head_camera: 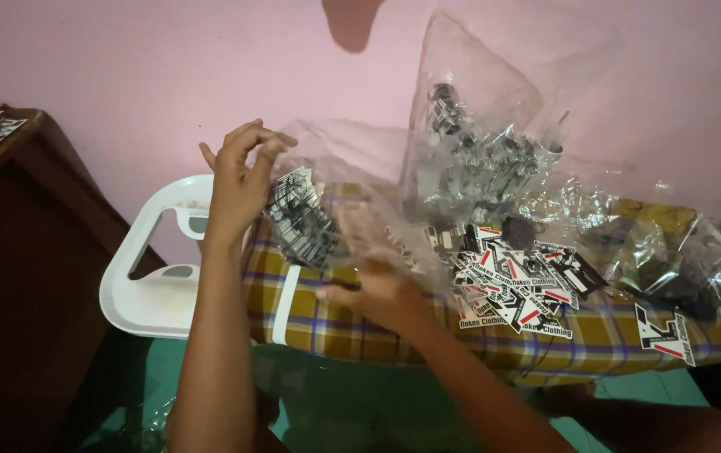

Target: The person sorts a pile of small rectangular stickers on a table, picking them up and placing them into clear plastic bags. They handle the stickers and bags by hand, organizing the items into separate packages.

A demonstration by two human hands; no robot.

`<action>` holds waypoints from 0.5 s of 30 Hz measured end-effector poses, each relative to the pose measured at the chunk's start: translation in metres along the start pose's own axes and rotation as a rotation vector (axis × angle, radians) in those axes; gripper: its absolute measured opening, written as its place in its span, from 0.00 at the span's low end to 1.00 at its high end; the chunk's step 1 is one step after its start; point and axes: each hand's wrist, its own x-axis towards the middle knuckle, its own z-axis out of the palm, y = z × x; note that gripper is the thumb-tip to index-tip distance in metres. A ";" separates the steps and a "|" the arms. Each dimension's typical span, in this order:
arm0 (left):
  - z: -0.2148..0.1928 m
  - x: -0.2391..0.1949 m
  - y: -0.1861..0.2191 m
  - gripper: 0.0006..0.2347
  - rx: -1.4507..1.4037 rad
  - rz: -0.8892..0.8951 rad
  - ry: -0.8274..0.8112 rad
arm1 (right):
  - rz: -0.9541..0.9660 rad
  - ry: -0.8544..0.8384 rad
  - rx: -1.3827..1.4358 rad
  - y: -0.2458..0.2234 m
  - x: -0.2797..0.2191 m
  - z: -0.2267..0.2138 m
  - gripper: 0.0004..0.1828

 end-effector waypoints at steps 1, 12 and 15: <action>0.000 0.001 -0.004 0.07 0.039 0.009 -0.019 | 0.197 -0.194 0.210 0.004 -0.016 0.010 0.29; 0.008 0.005 -0.042 0.18 0.037 -0.041 -0.189 | 1.022 -0.313 0.089 0.009 0.020 -0.209 0.08; 0.013 0.002 -0.031 0.19 0.010 0.000 -0.209 | 0.853 -0.078 0.358 -0.007 0.046 -0.205 0.16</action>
